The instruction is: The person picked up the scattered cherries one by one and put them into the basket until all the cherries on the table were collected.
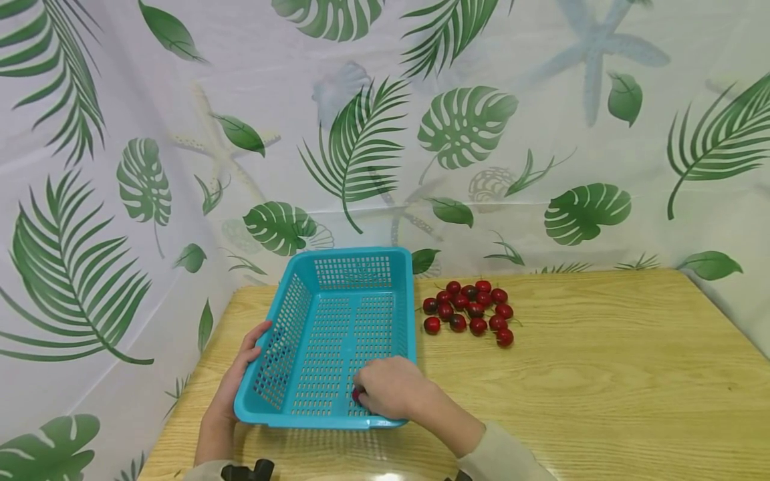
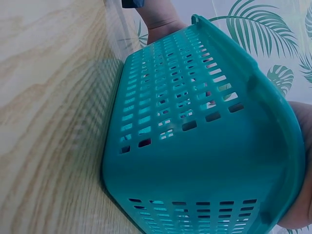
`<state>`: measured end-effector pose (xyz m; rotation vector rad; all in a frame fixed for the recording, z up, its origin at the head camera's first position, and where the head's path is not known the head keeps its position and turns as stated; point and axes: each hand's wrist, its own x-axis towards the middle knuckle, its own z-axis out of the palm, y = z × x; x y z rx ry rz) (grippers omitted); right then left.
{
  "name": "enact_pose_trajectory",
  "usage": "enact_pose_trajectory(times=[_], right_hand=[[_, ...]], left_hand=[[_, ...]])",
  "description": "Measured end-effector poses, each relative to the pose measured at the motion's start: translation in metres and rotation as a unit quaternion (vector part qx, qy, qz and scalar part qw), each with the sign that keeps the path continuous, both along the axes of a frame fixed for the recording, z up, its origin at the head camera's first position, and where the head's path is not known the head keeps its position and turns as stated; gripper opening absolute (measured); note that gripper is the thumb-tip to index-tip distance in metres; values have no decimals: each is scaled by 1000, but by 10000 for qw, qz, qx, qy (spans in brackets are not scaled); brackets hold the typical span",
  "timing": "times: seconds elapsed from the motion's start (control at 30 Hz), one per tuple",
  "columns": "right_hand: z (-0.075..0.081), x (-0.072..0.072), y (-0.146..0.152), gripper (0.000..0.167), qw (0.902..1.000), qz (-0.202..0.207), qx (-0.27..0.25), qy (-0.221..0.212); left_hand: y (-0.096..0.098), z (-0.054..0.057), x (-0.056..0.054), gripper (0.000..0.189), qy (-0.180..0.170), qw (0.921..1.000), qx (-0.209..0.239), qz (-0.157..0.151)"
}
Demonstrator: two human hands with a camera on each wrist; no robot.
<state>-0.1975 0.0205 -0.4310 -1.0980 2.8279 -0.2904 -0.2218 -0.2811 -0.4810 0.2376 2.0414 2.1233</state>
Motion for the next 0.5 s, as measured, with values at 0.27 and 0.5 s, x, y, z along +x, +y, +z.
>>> enact_pose_trajectory(times=[0.27,0.5], right_hand=[[-1,2,-1,18,9995,-138,-99,265],[0,4,-1,18,9988,-270,-158,387]], left_hand=[[0,-1,0,51,-25,10000,-6,18],[0,-1,0,51,-26,10000,39,29]])
